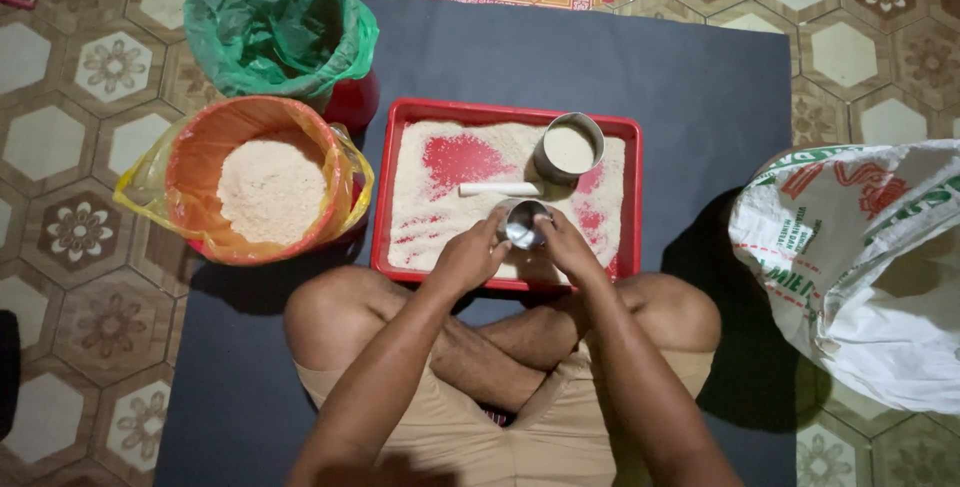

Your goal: The person measures grain from a tray using a metal cup, levels it with a stick, and transfers it to a larger container.

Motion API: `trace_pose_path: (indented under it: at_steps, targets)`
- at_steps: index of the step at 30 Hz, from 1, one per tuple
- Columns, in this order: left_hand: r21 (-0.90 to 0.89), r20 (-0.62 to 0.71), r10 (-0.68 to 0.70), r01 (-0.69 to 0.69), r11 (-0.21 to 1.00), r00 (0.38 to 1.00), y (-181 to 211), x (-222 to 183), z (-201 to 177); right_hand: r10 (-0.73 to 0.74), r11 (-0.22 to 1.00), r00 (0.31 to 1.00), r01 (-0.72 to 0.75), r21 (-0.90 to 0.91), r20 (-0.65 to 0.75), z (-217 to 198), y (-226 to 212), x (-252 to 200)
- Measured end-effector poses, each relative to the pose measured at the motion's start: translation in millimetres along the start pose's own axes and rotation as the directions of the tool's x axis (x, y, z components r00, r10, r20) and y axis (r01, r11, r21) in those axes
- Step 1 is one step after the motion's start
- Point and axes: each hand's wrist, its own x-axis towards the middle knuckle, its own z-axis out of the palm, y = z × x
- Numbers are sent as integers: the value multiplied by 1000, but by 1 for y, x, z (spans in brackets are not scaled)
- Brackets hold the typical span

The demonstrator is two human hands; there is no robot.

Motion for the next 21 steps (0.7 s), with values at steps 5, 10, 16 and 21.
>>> trace_pose_path:
  at_steps: [5, 10, 16, 21]
  targets:
    - [-15, 29, -36, 36, 999, 999, 6, 1, -7, -72, 996, 997, 70, 64, 26, -2, -39, -34]
    - [37, -29, 44, -43, 998, 999, -16, 11, 11, -133, 991, 971, 130, -29, -198, -6, -15, -6]
    - [47, -51, 42, -39, 998, 998, -32, 19, 26, -346, 917, 864, 229, -327, -366, -35, -27, 10]
    - [30, -44, 36, -35, 999, 998, -36, 21, 23, -313, 880, 853, 96, -465, -417, -31, 18, 56]
